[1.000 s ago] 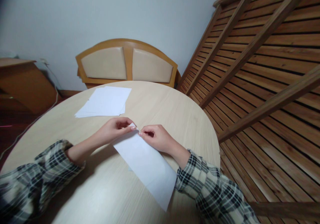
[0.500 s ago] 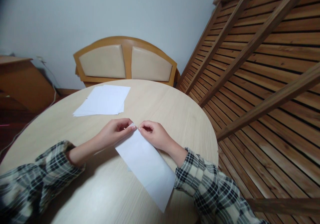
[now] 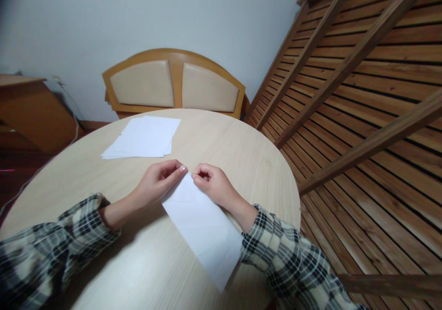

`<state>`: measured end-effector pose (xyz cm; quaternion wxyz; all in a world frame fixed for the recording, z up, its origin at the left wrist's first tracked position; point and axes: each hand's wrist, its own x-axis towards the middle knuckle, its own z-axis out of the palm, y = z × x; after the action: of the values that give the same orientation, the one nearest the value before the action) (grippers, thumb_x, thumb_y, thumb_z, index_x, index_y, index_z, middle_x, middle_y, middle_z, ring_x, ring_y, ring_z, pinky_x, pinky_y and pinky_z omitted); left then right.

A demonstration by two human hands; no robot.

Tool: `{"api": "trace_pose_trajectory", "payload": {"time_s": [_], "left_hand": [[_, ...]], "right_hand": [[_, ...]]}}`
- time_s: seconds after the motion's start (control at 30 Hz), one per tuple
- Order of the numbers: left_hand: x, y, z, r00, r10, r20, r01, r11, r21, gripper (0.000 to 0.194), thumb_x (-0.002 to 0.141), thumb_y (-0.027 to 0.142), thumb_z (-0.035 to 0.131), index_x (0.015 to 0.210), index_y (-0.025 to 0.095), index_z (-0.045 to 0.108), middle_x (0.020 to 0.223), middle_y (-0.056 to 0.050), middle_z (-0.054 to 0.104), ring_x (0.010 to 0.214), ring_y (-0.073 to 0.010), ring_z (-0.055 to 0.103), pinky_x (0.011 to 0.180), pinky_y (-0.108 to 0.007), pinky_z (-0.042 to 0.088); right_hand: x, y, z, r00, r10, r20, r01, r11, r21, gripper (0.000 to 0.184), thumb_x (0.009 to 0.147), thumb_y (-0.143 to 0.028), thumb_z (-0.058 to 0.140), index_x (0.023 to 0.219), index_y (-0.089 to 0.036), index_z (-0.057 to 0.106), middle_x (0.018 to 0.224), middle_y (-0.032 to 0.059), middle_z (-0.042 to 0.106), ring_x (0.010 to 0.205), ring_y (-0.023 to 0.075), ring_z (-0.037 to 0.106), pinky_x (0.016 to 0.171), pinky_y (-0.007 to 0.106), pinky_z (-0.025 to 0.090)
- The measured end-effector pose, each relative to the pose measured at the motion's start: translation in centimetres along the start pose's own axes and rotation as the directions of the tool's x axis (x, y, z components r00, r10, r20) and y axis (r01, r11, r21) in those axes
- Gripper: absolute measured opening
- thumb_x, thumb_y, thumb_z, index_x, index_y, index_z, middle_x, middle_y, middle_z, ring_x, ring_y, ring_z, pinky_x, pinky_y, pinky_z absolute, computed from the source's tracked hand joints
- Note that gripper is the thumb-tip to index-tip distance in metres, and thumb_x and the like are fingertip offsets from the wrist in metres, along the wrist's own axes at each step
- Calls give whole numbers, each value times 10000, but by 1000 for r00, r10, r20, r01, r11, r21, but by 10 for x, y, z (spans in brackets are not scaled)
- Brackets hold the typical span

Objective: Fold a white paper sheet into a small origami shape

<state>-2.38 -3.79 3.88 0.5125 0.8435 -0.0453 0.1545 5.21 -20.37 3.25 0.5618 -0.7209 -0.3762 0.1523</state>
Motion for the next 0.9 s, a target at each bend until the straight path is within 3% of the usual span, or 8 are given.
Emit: {"api": "trace_pose_trajectory", "payload": {"time_s": [0.27, 0.47, 0.53, 0.63, 0.73, 0.8, 0.9], "left_hand": [[3, -2, -5, 998, 23, -54, -21, 999, 27, 277, 866, 378, 522, 707, 159, 585, 614, 15, 502, 573, -115, 435, 497, -224, 324], [14, -13, -34, 954, 11, -298, 1, 999, 41, 267, 851, 389, 551, 678, 189, 521, 599, 33, 438, 538, -107, 382, 466, -235, 292], [17, -16, -43, 944, 13, -328, 4, 999, 50, 263, 845, 389, 559, 673, 193, 519, 600, 33, 441, 533, -107, 380, 464, -239, 286], [18, -19, -47, 955, 15, -295, 3, 998, 59, 260, 837, 404, 567, 689, 191, 545, 602, 29, 463, 532, -109, 394, 463, -240, 287], [16, -19, -39, 976, 19, -217, -7, 998, 57, 270, 841, 408, 565, 697, 181, 564, 598, 26, 478, 533, -106, 404, 460, -231, 295], [14, -16, -31, 987, 25, -157, -19, 999, 43, 274, 854, 402, 551, 707, 172, 574, 600, 23, 491, 535, -102, 412, 457, -220, 303], [9, -10, -20, 995, 16, -96, -11, 999, 46, 286, 870, 398, 530, 714, 163, 573, 590, 26, 486, 530, -100, 412, 459, -214, 308]], "right_hand": [[0, 1, -3, 1000, 17, 5, -17, 1000, 10, 133, 775, -267, 527, 670, -188, 506, 657, -20, 486, 629, 122, 440, 567, 247, 338], [-1, 12, -14, 998, 64, -25, -63, 997, 48, 110, 725, -237, 543, 640, -187, 495, 635, -29, 474, 587, 109, 415, 557, 248, 326], [-1, 16, -18, 994, 99, -46, -95, 993, 75, 107, 733, -244, 551, 652, -181, 523, 643, -22, 500, 584, 108, 426, 554, 247, 331], [1, 16, -22, 989, 141, -37, -135, 983, 121, 149, 781, -299, 563, 755, -164, 621, 711, 11, 573, 637, 122, 490, 583, 254, 369], [1, 11, -20, 991, 132, 27, -135, 981, 141, 242, 826, -366, 559, 883, -161, 674, 837, 51, 635, 750, 144, 551, 661, 273, 414], [0, 7, -17, 990, 114, 81, -123, 986, 110, 255, 841, -383, 555, 874, -161, 676, 874, 59, 647, 786, 153, 558, 674, 275, 416], [-2, 3, -14, 984, 80, 158, -85, 996, 26, 295, 868, -400, 532, 735, -155, 629, 754, 26, 597, 694, 137, 511, 608, 259, 376]]}}
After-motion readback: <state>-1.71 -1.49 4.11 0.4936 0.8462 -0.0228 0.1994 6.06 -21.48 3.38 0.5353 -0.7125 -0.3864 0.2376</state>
